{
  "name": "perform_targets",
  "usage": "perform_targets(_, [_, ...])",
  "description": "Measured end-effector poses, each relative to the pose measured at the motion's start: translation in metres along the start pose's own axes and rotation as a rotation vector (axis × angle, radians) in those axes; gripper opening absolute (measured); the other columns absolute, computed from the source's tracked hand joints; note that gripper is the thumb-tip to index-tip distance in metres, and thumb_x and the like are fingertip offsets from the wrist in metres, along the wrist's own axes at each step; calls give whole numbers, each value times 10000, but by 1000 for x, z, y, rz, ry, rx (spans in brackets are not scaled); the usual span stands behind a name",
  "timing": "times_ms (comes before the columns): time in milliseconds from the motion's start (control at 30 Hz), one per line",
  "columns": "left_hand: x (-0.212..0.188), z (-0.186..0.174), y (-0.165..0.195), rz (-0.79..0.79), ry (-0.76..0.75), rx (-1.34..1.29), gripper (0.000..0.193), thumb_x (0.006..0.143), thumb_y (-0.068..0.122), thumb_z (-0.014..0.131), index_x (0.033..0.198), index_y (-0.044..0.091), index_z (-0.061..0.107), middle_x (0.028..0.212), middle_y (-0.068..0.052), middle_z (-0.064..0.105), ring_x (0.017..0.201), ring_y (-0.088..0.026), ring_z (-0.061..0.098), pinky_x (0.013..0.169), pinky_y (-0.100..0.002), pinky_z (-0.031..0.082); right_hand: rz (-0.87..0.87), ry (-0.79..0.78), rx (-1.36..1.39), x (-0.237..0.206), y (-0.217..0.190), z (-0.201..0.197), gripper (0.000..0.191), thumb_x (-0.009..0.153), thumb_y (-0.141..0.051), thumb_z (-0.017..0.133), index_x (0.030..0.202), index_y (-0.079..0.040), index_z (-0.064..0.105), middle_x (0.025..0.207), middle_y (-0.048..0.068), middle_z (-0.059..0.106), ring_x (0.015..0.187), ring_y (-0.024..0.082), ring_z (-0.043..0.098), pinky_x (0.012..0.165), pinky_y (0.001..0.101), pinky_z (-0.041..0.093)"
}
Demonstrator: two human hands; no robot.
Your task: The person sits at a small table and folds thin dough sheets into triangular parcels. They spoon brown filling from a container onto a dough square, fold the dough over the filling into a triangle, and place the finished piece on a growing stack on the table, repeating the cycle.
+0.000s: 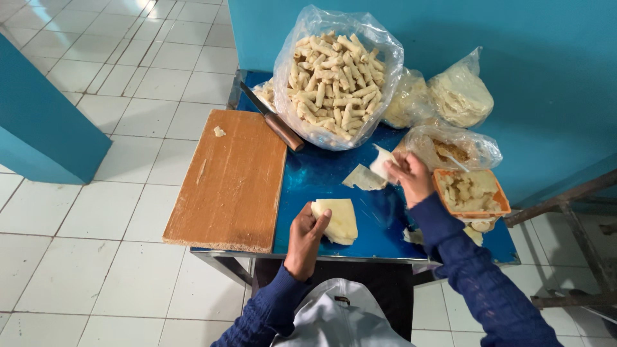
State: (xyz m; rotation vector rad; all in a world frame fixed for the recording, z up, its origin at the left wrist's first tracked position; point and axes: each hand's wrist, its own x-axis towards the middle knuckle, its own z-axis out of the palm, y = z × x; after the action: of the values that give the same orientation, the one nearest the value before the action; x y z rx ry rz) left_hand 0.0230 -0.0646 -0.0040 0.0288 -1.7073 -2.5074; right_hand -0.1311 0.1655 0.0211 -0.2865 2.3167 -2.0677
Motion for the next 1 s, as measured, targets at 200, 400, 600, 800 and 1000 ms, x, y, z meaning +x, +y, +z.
perform_targets(200, [-2,-8,7,-12,29,-85,294,997,239,612,1147,-14,597,983,-72,703,882,-104,644,779,-276,538,-583,-29,-830,-6,-2,29,61,942,-136,710,977,-97,741,995,56,772,878,225,738,774,346,567])
perform_targets(400, [-1,-13,6,-8,43,-119,315,1029,243,600,1162,-44,597,1022,-116,711,924,-135,659,841,-288,533,-742,-102,-961,-28,14,22,110,888,-103,706,986,-117,756,1096,31,776,996,230,726,879,398,515])
perform_targets(600, [0,-1,7,-2,-17,-271,394,1072,239,464,1301,-63,572,1219,-144,705,1104,-199,693,980,-358,547,-752,-114,-947,-37,3,25,155,887,-136,727,1034,-103,759,1160,51,755,1038,250,704,883,404,521])
perform_targets(800, [2,13,0,-9,-38,-327,427,1071,240,445,1371,-46,548,1280,-114,686,1148,-192,677,1001,-344,530,-603,-156,-640,-72,-38,47,173,856,-141,779,1019,-91,749,1044,66,723,937,245,696,822,355,557])
perform_targets(1000, [-3,20,-6,47,-61,-274,382,1089,209,501,1375,-30,583,1227,-77,673,1057,-111,625,892,-282,505,-467,-120,-605,-95,-46,74,181,816,-127,813,947,-48,717,1007,64,712,803,197,697,701,302,552])
